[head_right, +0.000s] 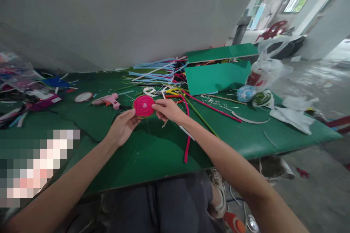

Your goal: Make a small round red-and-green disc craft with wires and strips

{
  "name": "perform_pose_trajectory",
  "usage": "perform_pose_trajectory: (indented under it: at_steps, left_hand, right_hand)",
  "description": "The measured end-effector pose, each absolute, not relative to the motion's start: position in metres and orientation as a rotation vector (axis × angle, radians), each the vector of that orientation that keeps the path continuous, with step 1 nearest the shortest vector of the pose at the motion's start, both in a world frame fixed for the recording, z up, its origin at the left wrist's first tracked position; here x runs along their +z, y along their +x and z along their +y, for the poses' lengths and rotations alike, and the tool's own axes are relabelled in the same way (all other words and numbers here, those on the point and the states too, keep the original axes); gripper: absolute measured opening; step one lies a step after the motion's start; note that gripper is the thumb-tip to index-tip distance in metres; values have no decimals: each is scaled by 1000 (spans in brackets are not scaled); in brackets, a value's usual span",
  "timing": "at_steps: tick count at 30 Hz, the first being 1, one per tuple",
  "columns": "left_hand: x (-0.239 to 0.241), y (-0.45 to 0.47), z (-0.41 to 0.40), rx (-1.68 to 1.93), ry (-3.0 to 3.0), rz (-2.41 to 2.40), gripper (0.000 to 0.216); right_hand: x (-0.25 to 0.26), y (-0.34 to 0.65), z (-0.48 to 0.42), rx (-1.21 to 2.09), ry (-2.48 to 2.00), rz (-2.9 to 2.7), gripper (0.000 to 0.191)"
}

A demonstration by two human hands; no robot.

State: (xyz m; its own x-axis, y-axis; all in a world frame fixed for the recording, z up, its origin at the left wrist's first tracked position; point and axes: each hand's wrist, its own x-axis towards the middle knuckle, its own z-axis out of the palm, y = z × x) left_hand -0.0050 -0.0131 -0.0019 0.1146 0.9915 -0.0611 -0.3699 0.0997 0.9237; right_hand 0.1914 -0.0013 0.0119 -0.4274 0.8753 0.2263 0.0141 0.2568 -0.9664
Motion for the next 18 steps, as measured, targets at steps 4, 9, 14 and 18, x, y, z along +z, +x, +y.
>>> perform_pose_trajectory:
  at_steps: [4,9,14,18]
  left_hand:
    - [-1,-6,-13,1230,921,883,22]
    - [2,-6,-17,1251,1087,947,20]
    - [-1,-9,-19,1334,1252,1019,14]
    - [-6,-9,-19,1359,1231,1020,14]
  right_hand:
    - [12,192,-1,1295,-815,-1681,29]
    - [19,194,-4,1288,-815,-1688,28]
    - [22,192,-3,1046,-836,-1695,25]
    - [20,189,-3,1080,-845,-1665,47]
